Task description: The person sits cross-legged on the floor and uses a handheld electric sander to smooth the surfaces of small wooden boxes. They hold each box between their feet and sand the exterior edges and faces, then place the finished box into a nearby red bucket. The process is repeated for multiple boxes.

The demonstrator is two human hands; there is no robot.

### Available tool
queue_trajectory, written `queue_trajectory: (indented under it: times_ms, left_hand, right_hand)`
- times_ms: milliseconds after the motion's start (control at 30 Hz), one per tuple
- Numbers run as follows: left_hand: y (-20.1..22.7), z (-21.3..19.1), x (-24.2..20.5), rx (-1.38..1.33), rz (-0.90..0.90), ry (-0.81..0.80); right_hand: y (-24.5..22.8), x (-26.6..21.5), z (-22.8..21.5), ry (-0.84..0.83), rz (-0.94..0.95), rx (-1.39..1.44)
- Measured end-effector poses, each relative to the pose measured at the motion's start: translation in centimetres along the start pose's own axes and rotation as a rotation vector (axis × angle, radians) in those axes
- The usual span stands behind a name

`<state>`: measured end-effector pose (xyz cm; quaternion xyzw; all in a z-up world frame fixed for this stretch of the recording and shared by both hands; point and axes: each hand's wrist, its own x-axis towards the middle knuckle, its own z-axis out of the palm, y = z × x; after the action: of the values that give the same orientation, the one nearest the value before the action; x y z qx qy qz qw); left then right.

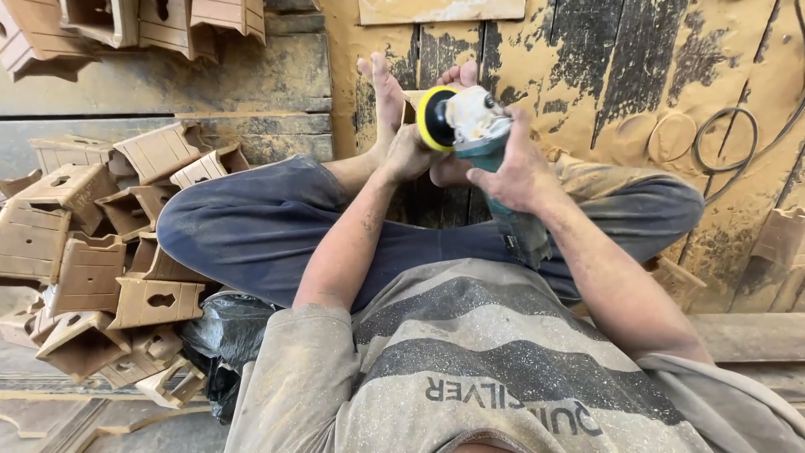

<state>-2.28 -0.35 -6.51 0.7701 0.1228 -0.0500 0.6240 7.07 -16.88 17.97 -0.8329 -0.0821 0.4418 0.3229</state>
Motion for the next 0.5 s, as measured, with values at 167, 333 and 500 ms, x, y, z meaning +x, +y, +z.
queue_trajectory:
  times_ms: [167, 333, 500]
  left_hand:
    - [3.0, -1.0, 0.5, 0.090, -0.074, -0.009]
    - [2.0, -0.1, 0.6, 0.093, -0.075, 0.024]
    - [0.6, 0.5, -0.5, 0.197, 0.069, 0.074]
  right_hand:
    - [5.4, 1.9, -2.4, 0.068, 0.129, 0.121]
    - [9.6, 2.4, -2.3, 0.187, 0.104, 0.088]
    - [2.7, -0.6, 0.4, -0.035, -0.002, 0.125]
